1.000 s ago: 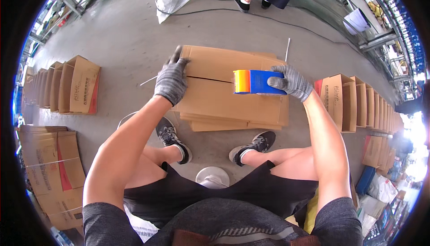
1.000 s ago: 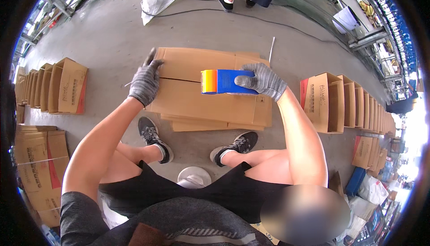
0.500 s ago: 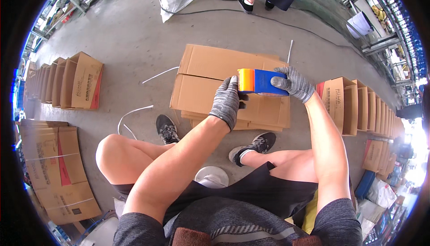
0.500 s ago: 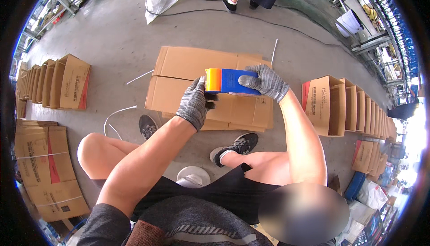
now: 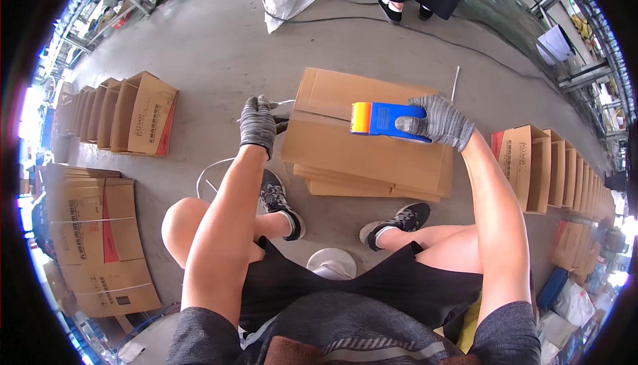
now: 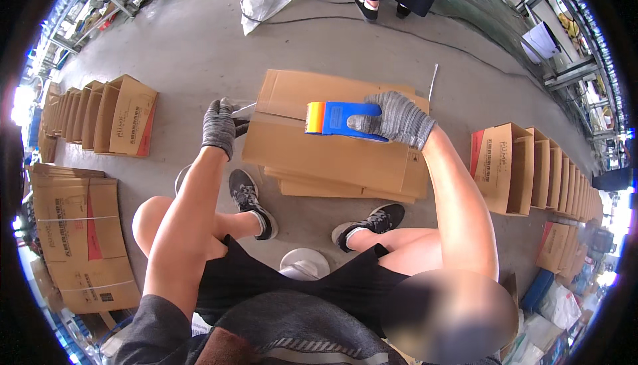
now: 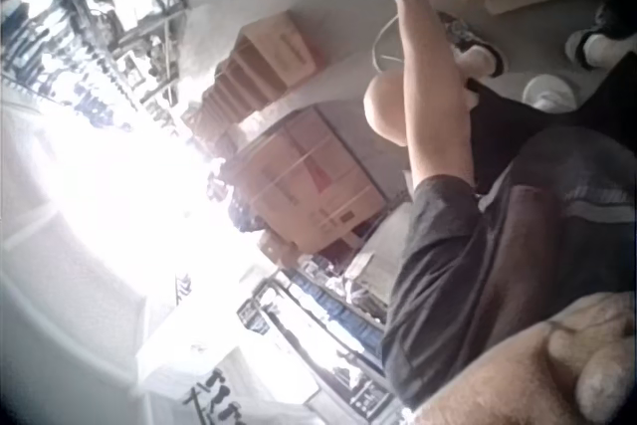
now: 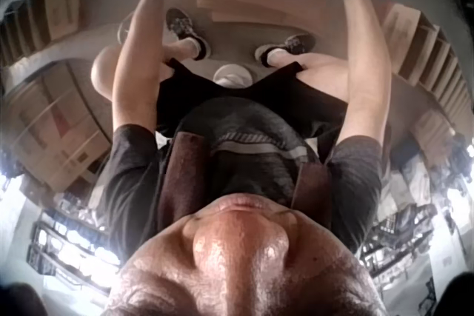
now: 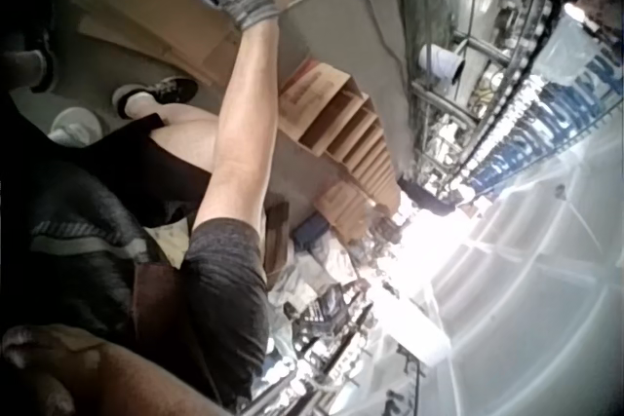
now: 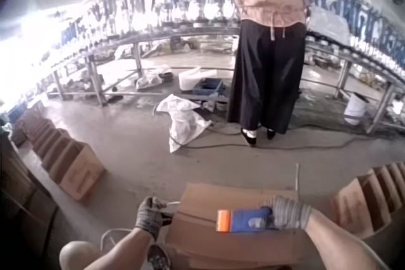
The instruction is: The person is using a tape dispenser to seal cardboard boxes and arranging them in a row.
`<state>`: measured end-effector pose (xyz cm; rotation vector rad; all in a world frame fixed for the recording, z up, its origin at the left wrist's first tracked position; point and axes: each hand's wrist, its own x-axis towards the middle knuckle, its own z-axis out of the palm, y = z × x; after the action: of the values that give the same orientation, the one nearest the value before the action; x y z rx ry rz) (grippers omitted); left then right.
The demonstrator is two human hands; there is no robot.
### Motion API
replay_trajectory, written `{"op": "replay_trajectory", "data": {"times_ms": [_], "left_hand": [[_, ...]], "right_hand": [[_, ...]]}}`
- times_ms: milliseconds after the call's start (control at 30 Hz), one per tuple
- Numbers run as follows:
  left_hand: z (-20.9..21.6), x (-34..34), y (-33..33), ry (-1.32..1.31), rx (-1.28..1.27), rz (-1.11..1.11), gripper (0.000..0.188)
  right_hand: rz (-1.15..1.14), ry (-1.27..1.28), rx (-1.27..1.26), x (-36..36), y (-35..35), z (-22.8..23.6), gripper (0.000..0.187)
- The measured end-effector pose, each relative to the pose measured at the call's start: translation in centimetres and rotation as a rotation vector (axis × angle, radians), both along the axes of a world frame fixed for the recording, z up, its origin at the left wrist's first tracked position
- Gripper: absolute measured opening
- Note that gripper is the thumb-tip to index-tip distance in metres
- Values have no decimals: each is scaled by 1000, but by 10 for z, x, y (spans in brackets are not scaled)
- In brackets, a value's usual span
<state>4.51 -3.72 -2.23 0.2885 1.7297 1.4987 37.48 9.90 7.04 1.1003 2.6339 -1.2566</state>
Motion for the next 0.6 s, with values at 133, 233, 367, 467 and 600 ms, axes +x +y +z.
{"op": "replay_trajectory", "data": {"times_ms": [133, 233, 367, 467, 600], "left_hand": [[-46, -35, -3, 100, -58, -67, 29], [-75, -28, -4, 249, -295, -449, 31], [-57, 6, 8, 166, -708, -314, 46], [-38, 5, 17, 303, -407, -471, 43], [-26, 7, 27, 547, 218, -760, 40]], "right_hand": [[12, -11, 43, -18, -5, 5, 63], [23, -57, 92, -16, -3, 3, 65], [16, -50, 125, -10, -5, -6, 68], [11, -21, 92, -11, -4, -3, 68], [3, -28, -8, -7, -4, 2, 68]]}}
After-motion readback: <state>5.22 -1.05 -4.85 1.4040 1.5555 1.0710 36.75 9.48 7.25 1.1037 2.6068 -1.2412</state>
